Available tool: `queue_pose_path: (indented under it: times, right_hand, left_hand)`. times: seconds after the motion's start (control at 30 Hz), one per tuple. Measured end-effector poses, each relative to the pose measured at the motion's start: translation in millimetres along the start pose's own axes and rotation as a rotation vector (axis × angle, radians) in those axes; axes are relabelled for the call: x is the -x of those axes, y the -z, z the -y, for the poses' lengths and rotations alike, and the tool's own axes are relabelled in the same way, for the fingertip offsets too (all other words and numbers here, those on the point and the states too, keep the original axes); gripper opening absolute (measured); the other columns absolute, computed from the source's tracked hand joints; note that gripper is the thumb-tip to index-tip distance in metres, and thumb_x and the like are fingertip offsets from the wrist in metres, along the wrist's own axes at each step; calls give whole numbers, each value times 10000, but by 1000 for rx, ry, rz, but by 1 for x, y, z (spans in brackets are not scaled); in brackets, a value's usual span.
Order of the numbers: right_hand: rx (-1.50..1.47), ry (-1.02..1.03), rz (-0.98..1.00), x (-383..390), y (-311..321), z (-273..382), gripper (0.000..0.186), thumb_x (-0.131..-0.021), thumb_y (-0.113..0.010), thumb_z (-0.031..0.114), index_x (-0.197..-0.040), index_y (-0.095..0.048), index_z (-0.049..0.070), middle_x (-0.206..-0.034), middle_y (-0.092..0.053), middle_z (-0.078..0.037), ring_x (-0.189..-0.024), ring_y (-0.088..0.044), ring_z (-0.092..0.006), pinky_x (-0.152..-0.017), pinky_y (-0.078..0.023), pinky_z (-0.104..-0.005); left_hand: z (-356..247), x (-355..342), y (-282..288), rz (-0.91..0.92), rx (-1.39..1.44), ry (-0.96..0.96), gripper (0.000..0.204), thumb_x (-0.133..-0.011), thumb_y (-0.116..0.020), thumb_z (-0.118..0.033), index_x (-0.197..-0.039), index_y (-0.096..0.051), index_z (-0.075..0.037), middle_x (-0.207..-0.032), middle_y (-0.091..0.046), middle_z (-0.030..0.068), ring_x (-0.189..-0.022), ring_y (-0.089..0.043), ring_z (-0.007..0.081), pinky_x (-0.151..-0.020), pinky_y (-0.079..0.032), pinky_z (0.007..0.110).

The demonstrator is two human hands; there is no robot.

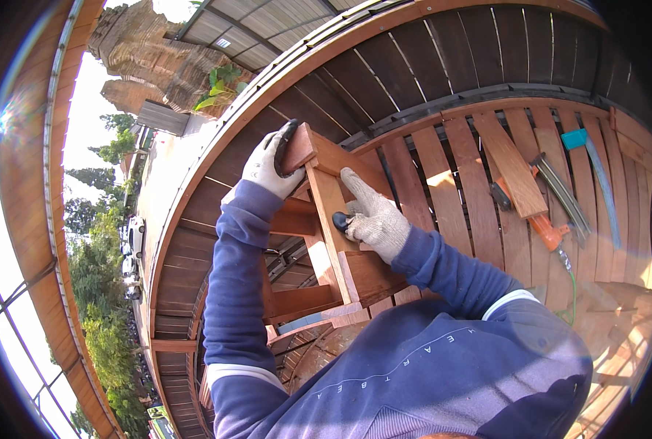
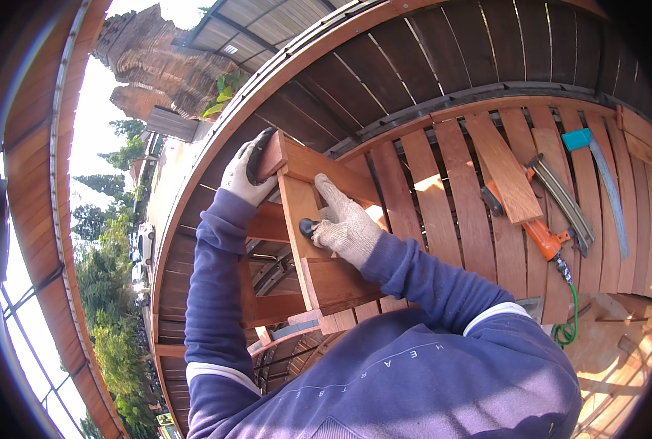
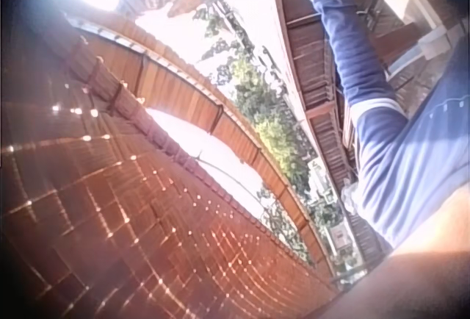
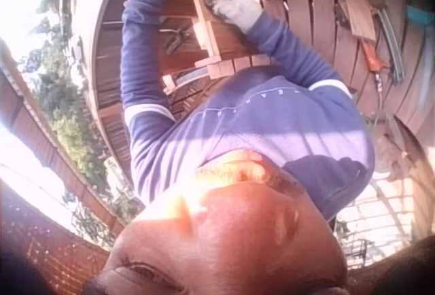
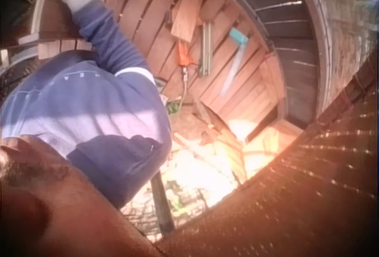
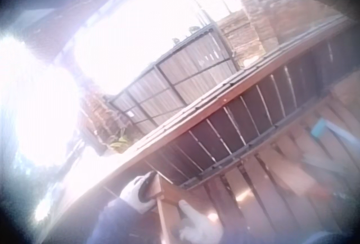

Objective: The person assembles wooden structures using a nail gun and a square tool. The person aligns wooden boards, checks the angles with a square, and fastens the pieces together using a pneumatic nail gun inside a larger circular wooden structure.

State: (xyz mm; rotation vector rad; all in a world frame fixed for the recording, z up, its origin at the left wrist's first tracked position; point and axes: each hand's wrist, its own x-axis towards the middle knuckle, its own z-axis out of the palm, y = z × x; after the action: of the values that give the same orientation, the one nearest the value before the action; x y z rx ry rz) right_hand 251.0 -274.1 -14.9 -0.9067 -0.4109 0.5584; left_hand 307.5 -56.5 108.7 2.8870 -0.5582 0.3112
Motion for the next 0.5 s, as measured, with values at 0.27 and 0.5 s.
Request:
queue_pose_path:
  times: [0.27, 0.5]
  right_hand:
    - [-39, 29, 13, -2, 5, -4, 861, -787, -491, -7, -1584, -165, 25, -1008, -586, -92, -791, -490, -86, -741, -452, -223]
    - [-3, 76, -33, -3, 2, -1, 854, -789, -481, -12, -1585, -174, 34, -1058, -572, -83, -802, -471, -76, -761, -451, -212]
  left_hand:
    - [2, 1, -1, -26, -5, -2, 711, -708, -750, -94, -1379, -523, -40, -1283, -599, 169, -1204, -584, 326, -1039, -459, 377]
    - [1, 0, -1, -30, 1, -21, 708, -706, -752, -82, -1375, -526, -35, -1286, -601, 163, -1198, -591, 322, -1034, -464, 376]
